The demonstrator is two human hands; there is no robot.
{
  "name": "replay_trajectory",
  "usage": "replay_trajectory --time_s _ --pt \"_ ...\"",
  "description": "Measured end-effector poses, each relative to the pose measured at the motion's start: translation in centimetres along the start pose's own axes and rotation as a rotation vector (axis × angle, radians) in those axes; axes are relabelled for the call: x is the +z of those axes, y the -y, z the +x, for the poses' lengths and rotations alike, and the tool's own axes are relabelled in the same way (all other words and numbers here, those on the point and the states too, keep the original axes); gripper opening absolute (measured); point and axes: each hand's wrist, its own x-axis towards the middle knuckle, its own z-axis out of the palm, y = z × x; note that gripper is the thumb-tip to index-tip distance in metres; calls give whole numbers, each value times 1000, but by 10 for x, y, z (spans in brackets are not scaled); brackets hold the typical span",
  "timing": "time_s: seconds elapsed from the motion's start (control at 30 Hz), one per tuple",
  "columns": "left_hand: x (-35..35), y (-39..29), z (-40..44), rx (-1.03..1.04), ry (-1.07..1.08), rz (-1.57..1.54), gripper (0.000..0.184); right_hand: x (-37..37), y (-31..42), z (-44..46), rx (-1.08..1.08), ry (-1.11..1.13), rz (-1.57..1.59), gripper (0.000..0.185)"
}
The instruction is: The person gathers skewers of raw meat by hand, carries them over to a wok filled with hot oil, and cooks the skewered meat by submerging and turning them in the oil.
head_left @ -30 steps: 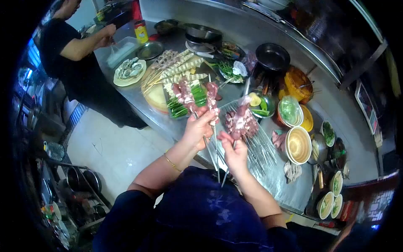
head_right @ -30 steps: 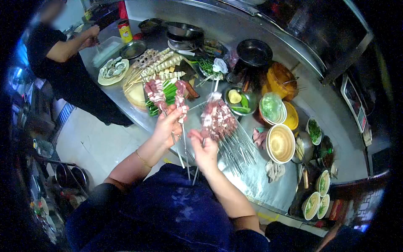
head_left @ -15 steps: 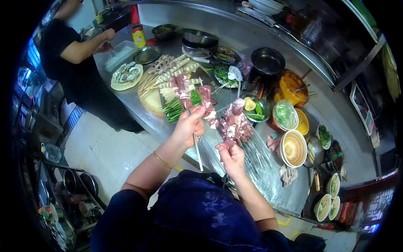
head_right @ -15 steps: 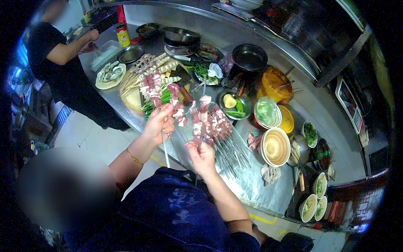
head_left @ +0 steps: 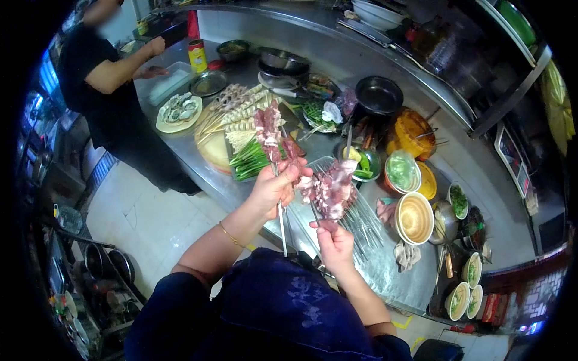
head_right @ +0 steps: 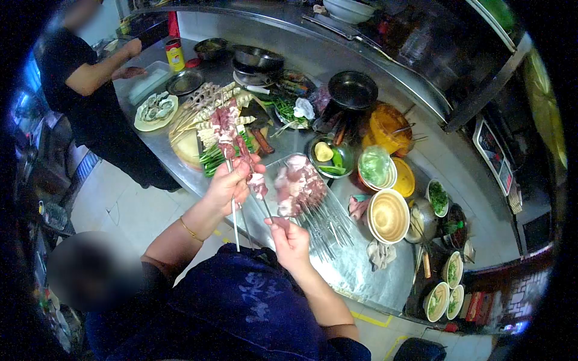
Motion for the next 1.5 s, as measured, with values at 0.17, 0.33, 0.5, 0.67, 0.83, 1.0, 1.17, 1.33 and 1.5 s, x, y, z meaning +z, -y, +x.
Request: replay_trajectory --time_s 0.17,0.33,0.5,0.67,0.83,1.0,1.17,1.33,1.5 --pt "-4 -15 0 -37 45 104 26 -21 24 -10 250 96 455 19" --pt "-2 -25 6 -82 72 136 26 -27 18 -11 269 81 420 23" --pt "27 1 -11 -16 22 111 29 -10 18 -12 211 87 446 17" --pt "-1 15 5 384 113 626 19 -25 18 -14 318 109 469 21" --pt "-3 20 0 423 106 604 20 -39 11 -10 222 42 484 21" --pt "20 -6 28 137 -220 37 28 -51 8 -15 193 108 270 19" --pt "22 -15 30 -70 -76 -50 29 -42 2 -30 98 129 -90 19" --pt "19 -6 28 -140 -96 -96 19 -31 6 -35 3 68 -146 20" --pt "5 57 22 -297 -44 258 35 -31 -5 -31 263 -56 0 22"
